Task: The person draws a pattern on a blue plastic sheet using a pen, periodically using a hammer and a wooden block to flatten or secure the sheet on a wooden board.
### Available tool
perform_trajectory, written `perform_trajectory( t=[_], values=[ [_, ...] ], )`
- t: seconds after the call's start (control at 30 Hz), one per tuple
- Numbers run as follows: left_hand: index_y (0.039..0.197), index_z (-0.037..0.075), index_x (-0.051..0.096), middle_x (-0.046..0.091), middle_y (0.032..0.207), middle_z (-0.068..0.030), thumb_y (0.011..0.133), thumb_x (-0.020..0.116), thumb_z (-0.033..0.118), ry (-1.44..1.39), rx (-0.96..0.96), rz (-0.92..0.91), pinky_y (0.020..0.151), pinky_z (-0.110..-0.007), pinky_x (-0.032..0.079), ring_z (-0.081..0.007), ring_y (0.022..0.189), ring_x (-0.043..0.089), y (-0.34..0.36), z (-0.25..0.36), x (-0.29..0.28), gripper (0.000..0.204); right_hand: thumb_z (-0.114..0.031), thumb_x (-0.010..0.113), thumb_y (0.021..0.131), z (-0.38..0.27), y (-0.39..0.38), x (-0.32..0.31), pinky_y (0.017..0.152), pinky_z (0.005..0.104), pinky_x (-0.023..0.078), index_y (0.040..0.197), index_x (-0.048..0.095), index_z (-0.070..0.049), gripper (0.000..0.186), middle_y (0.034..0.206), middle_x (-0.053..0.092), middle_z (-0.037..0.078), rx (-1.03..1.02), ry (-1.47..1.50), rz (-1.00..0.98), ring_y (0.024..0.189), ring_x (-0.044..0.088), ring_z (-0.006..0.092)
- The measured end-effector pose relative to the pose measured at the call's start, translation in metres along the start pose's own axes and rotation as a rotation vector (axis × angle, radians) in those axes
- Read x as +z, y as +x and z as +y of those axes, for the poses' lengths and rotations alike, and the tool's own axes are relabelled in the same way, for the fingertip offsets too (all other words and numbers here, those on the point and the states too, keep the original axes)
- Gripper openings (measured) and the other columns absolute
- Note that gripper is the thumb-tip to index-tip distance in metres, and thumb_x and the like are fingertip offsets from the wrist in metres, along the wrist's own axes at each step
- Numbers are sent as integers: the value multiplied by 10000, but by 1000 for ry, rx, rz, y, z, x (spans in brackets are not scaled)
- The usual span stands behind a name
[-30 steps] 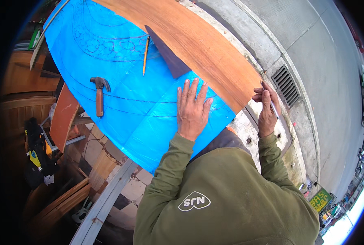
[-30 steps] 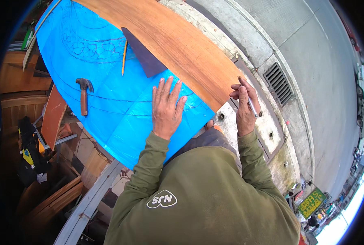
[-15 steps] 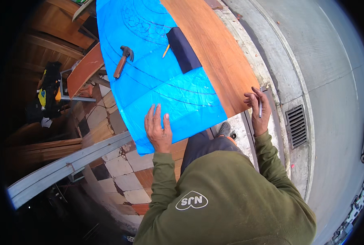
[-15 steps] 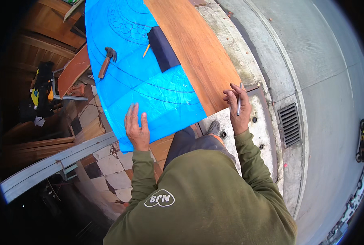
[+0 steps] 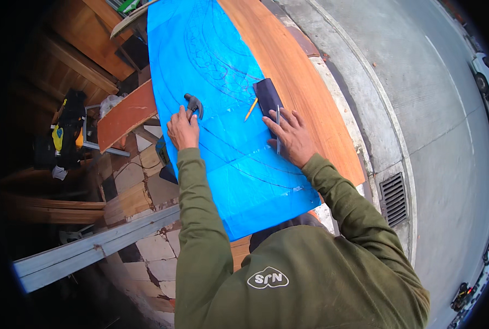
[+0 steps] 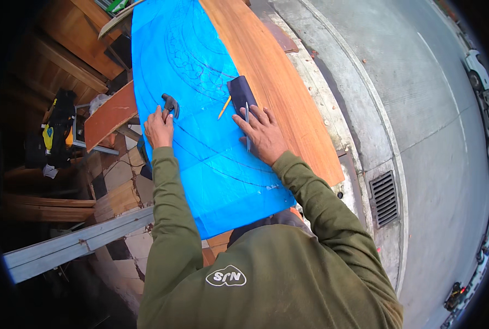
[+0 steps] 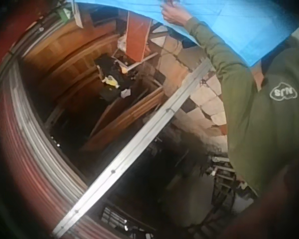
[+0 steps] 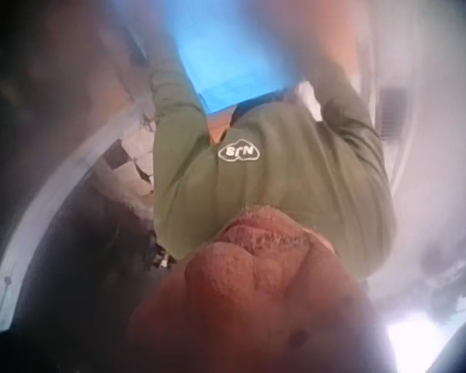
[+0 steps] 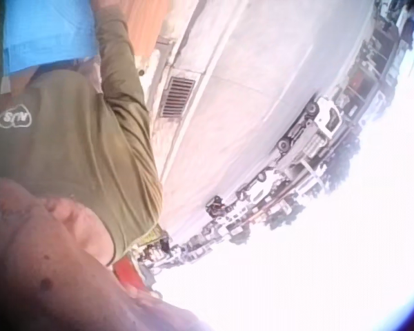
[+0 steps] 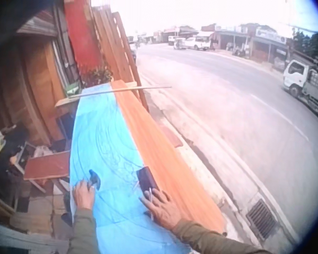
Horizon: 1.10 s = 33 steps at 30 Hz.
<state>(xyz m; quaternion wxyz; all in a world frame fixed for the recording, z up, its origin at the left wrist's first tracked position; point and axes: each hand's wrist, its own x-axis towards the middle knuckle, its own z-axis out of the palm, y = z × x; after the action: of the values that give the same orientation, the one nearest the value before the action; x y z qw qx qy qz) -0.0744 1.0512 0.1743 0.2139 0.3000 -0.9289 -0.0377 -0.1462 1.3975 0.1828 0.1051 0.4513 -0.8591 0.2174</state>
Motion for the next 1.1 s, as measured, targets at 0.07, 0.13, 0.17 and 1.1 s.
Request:
perform_trajectory(
  t=[0.07, 0.13, 0.17, 1.1],
  values=[
    [1412, 99, 678, 665, 1320, -113, 992, 752, 251, 7, -15, -49, 1036, -534, 488, -365, 1204, 615, 4, -4, 4, 453, -227, 784, 929, 12, -2, 4, 1189, 568, 388, 1589, 496, -199, 721, 1532, 589, 90, 9, -28, 31, 1449, 501, 332],
    [1287, 106, 725, 666, 1228, -84, 990, 766, 291, 10, -2, -9, 984, -529, 496, -351, 1148, 616, 7, -16, 11, 352, -141, 769, 902, 15, -7, 4, 1173, 556, 400, 1585, 504, -179, 734, 1495, 608, 97, 107, 27, -23, 1404, 532, 330],
    [1287, 106, 725, 666, 1228, -84, 990, 766, 291, 3, 4, -13, 984, -529, 496, -351, 1148, 616, 11, -17, 16, 352, -93, 761, 874, 17, -12, 4, 1146, 538, 421, 1562, 533, -152, 728, 1450, 637, 113, 154, 52, 8, 1345, 573, 339],
    [1061, 49, 696, 689, 938, -150, 967, 738, 148, -416, 264, -130, 704, -489, 548, -367, 831, 684, 7, 127, 55, 143, 1, 752, 864, 52, -18, 36, 1004, 473, 517, 1489, 609, -76, 646, 1213, 725, 150, 661, 285, 479, 1098, 646, 360]
  ],
)
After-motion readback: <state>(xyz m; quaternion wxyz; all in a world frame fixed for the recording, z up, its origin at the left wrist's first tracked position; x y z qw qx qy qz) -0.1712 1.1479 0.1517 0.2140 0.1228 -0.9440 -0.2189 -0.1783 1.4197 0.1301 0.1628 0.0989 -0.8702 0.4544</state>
